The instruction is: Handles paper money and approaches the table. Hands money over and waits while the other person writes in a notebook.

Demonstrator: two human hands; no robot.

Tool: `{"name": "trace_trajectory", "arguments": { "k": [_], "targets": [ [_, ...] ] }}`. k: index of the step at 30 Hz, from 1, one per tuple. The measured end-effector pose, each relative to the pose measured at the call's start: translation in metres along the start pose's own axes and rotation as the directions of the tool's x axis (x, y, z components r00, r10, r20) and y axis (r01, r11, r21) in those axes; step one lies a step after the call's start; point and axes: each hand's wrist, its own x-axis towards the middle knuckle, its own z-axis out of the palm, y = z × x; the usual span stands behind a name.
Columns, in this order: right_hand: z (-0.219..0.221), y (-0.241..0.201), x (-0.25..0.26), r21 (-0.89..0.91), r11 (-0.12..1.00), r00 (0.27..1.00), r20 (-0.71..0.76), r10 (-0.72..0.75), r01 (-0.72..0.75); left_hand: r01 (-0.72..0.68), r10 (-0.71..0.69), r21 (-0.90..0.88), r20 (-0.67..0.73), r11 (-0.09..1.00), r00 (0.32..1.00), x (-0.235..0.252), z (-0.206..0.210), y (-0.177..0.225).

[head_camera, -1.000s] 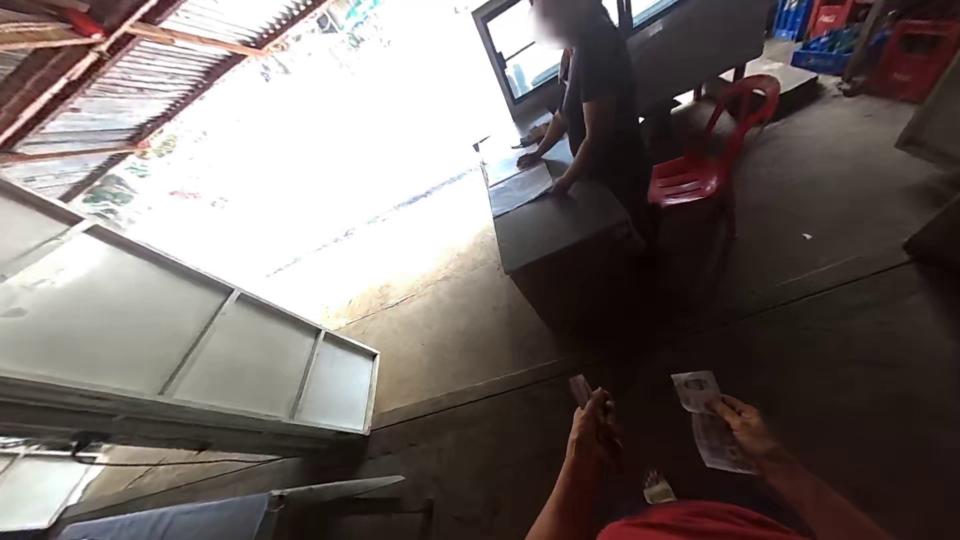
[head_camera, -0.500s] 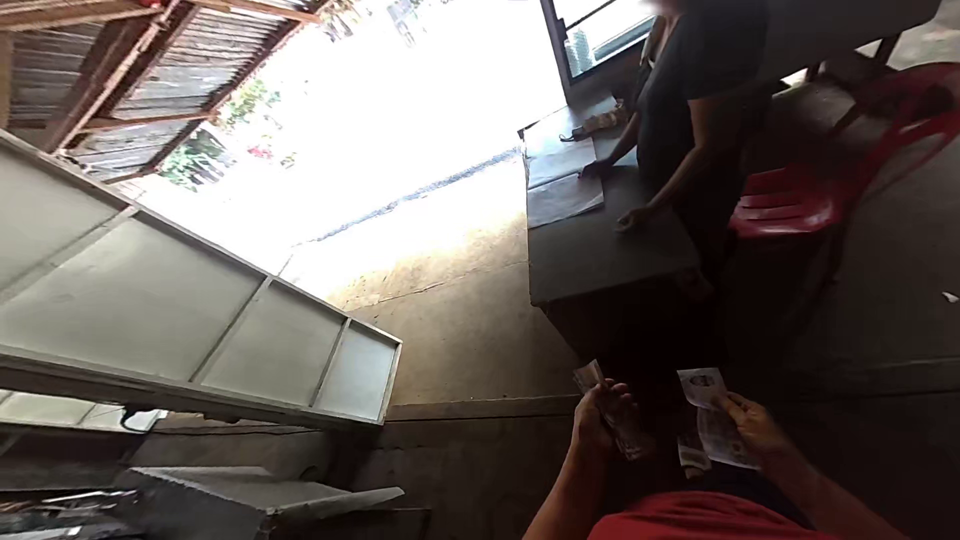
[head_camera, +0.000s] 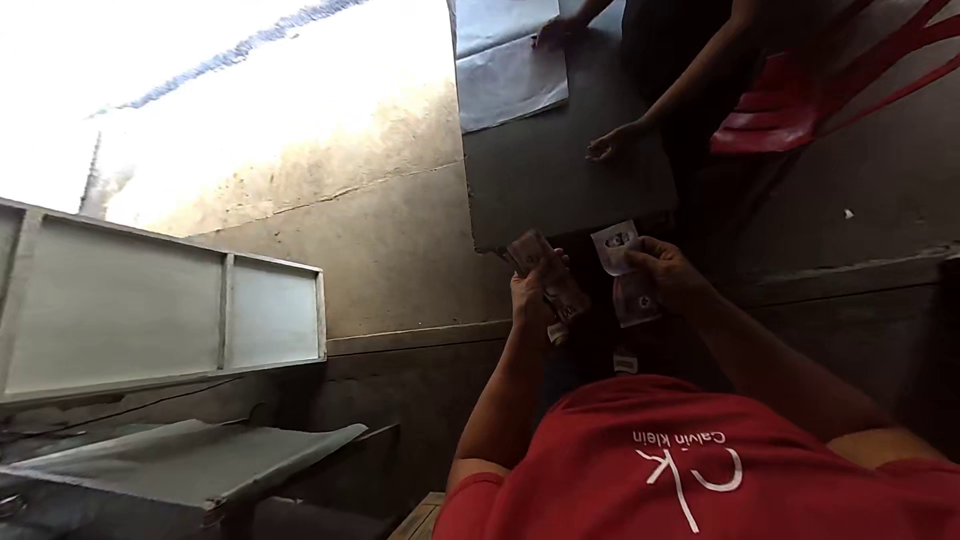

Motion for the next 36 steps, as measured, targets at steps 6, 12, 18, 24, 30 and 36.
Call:
{"name": "trace_trajectory", "arguments": {
  "k": [6, 12, 18, 24, 30, 36],
  "targets": [
    [0.065, -0.013, 0.063, 0.069, 0.998, 1.000, 0.004, -0.010, 0.010, -0.013, 0.011, 0.161, 0.011, 0.987, 1.000, 0.058, -0.011, 0.037],
    [0.121, 0.002, 0.125, -0.069, 0.997, 0.996, -0.084, -0.038, 0.032, 0.052, -0.057, 0.207, 0.021, 0.977, 0.998, 0.106, -0.015, 0.066],
    [0.128, 0.017, 0.159, -0.010, 1.000, 0.992, -0.127, -0.018, 0.017, 0.082, -0.095, 0.165, 0.068, 0.983, 0.993, 0.119, -0.013, 0.081],
    [0.119, 0.018, 0.182, 0.022, 0.999, 0.990, -0.133, 0.046, -0.044, 0.032, -0.050, 0.294, 0.054, 0.955, 0.997, 0.128, -0.025, 0.074],
    [0.109, 0.024, 0.201, 0.108, 0.991, 0.991, -0.098, 0.087, -0.076, 0.023, -0.013, 0.236, -0.045, 0.971, 0.999, 0.137, -0.014, 0.073],
    [0.095, 0.026, 0.211, 0.140, 0.983, 0.986, -0.101, 0.132, -0.118, 0.030, -0.002, 0.316, -0.089, 0.948, 0.996, 0.134, -0.011, 0.070]
  ]
}}
